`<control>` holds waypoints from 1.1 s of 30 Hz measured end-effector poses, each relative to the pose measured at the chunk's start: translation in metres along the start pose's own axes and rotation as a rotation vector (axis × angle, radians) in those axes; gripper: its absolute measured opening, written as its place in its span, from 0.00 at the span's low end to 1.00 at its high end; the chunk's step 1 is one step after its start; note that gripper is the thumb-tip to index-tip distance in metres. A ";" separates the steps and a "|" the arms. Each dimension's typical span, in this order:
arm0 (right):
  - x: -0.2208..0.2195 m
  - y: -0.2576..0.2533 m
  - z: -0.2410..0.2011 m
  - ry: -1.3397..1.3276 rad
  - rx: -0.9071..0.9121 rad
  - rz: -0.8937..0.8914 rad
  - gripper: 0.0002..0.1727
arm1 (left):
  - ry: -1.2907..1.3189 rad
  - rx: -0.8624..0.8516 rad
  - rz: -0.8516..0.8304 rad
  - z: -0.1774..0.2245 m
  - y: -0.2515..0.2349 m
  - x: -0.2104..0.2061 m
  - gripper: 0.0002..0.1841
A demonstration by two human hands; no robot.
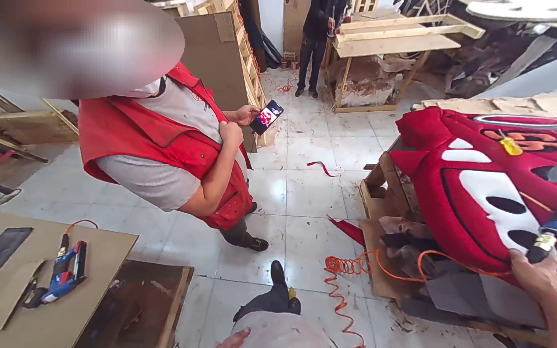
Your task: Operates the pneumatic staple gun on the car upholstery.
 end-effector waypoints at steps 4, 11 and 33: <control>-0.005 -0.010 0.004 0.024 0.035 0.019 0.52 | 0.000 0.017 -0.028 0.002 -0.001 0.000 0.42; 0.000 -0.002 -0.002 0.000 0.082 0.010 0.52 | 0.017 0.021 0.018 0.002 -0.004 -0.003 0.41; -0.002 -0.007 0.002 -0.001 0.063 0.021 0.49 | -0.014 -0.025 0.028 0.006 0.001 -0.009 0.45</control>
Point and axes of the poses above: each hand's wrist, its own y-axis away from the middle knuckle, its own x-axis out of the back of the hand, z = x × y, the point moved 6 cm from there along -y, towards the middle knuckle, and after that the axes turned 10 degrees about -y, right-handed, at the moved point
